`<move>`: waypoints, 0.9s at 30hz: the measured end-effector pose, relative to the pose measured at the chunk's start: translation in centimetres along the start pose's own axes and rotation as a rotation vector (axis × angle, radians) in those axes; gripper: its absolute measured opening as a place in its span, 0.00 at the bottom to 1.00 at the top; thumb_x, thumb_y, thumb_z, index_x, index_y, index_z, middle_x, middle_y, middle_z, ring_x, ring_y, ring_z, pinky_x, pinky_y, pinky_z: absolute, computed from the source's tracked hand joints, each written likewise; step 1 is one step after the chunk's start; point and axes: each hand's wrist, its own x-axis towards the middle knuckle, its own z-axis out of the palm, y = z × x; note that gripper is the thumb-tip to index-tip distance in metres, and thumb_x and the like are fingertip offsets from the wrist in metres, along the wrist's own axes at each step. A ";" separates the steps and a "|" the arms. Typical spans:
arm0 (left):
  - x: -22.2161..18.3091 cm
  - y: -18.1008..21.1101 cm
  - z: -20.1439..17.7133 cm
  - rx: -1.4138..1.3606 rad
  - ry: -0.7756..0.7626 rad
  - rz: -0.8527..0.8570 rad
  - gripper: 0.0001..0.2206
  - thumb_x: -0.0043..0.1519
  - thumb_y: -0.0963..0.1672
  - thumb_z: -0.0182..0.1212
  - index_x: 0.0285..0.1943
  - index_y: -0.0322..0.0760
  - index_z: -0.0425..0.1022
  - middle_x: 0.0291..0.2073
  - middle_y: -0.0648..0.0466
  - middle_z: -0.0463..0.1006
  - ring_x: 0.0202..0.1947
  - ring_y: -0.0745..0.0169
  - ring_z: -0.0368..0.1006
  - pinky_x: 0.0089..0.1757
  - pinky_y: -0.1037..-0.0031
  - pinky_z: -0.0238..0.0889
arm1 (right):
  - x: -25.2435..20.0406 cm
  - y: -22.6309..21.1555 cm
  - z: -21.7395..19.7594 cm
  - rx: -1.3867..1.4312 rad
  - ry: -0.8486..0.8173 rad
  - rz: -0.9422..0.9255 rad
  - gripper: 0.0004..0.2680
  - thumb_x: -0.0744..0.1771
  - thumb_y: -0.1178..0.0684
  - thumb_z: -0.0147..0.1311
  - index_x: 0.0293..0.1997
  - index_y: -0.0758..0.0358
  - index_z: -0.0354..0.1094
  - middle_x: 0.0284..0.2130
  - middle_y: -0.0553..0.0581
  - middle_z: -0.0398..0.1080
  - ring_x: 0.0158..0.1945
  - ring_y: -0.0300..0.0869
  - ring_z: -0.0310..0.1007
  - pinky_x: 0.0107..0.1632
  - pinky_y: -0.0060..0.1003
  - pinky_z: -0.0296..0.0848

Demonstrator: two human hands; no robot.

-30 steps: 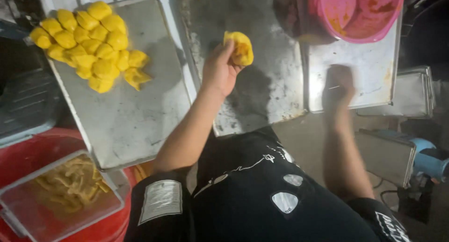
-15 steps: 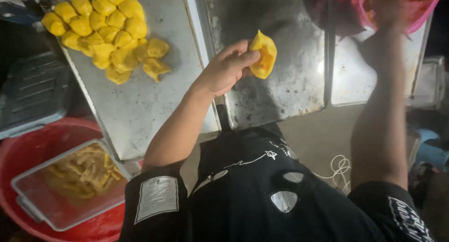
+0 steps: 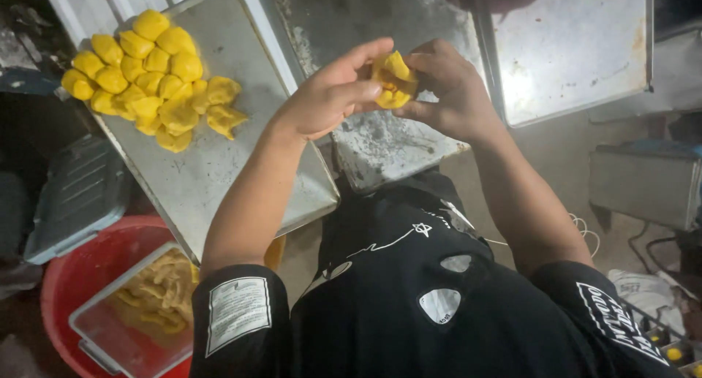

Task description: Filling pieces of dough with a yellow paste using a spoon and then rolling them into cylinder shapes.

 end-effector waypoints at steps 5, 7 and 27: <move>-0.2 0.3 1.5 0.164 -0.109 0.119 0.35 0.60 0.32 0.53 0.80 0.36 0.54 0.66 0.50 0.70 0.68 0.59 0.69 0.67 0.67 0.65 | -1.7 1.5 0.5 0.312 0.099 -0.007 0.20 0.64 0.60 0.72 0.62 0.68 0.68 0.56 0.55 0.65 0.63 0.44 0.72 0.67 0.41 0.77; 0.2 -0.7 1.6 0.294 -0.059 0.150 0.34 0.59 0.30 0.52 0.77 0.39 0.60 0.65 0.51 0.73 0.66 0.61 0.72 0.66 0.68 0.67 | -2.2 1.8 0.8 0.359 0.161 -0.028 0.20 0.64 0.60 0.72 0.61 0.67 0.69 0.57 0.54 0.65 0.62 0.43 0.70 0.64 0.40 0.75; 14.3 -8.5 -12.2 1.488 0.116 0.139 0.12 0.50 0.37 0.64 0.40 0.42 0.84 0.39 0.40 0.79 0.44 0.43 0.76 0.44 0.61 0.70 | -3.4 11.6 3.7 0.329 0.389 0.359 0.19 0.67 0.62 0.62 0.63 0.72 0.61 0.51 0.57 0.71 0.49 0.41 0.79 0.49 0.33 0.81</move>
